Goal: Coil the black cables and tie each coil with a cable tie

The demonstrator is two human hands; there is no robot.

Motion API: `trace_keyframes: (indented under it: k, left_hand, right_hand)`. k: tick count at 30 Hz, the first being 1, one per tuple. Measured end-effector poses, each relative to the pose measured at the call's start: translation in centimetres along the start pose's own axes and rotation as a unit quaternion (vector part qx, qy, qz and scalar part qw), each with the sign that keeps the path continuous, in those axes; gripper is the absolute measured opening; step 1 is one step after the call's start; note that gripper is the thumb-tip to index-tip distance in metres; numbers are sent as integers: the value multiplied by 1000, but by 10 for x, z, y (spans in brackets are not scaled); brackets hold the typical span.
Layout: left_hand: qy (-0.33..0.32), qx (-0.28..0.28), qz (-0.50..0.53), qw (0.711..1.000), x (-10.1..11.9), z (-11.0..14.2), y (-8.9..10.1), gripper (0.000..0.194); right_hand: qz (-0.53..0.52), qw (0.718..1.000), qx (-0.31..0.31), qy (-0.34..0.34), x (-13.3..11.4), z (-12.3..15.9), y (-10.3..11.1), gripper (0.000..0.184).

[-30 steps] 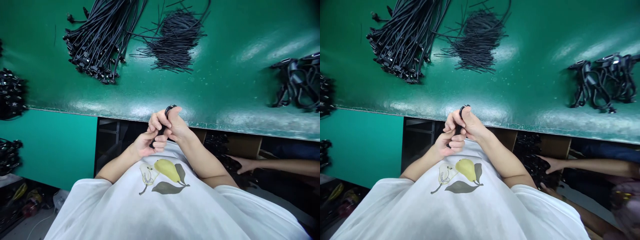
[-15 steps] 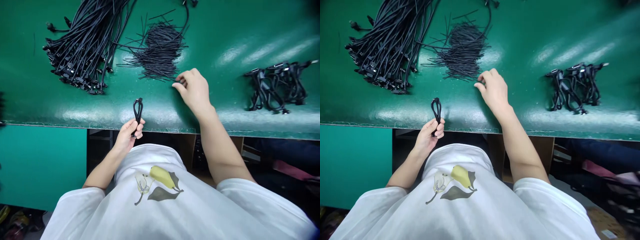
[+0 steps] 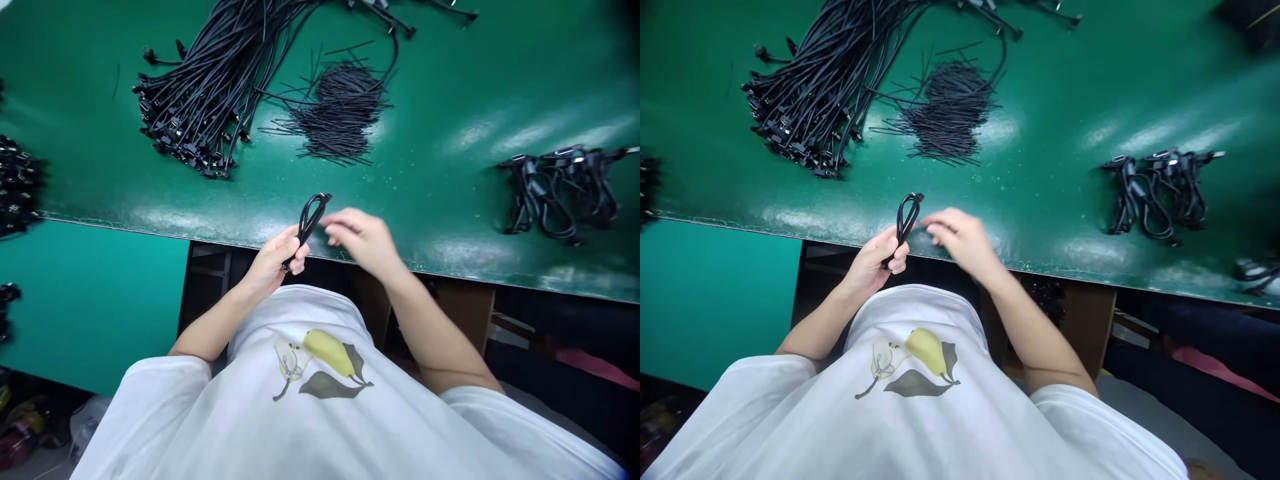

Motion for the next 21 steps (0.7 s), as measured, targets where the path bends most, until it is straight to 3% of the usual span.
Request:
trace_keyframes:
  k: [2,5,10,13,17,19,21]
  left_hand:
    - [-35,10,-37,999,-5,-2,1,50]
    - [-125,39,-139,982,-14,-5,5,47]
    - [-219,93,-272,932,-19,-4,12,48]
    - [-234,91,-325,912,-18,-4,13,49]
    - [-228,73,-394,887,-16,-8,15,41]
    - [-206,71,-392,894,-14,-10,17,39]
    - [-170,60,-351,919,-12,-11,18,39]
  right_hand:
    - [18,998,-27,47,-10,17,-19,16]
    - [159,975,9,154,-19,29,-34,20]
    - [419,853,47,308,-29,32,-37,33]
    - [438,821,33,364,-31,29,-34,32]
    - [385,808,-78,439,-33,19,-28,36]
    - [390,793,-118,453,-36,12,-24,37]
    - [408,775,-141,461,-40,8,-21,38]
Point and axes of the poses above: each hand's wrist, its own z-axis away from the middle knuckle, its own y-axis out of the back of the hand, x = y × z, the point moved 1 cm from there along -z, towards the middle knuckle, and after that the axes turned 7 degrees about x, right-handed, at the moved point
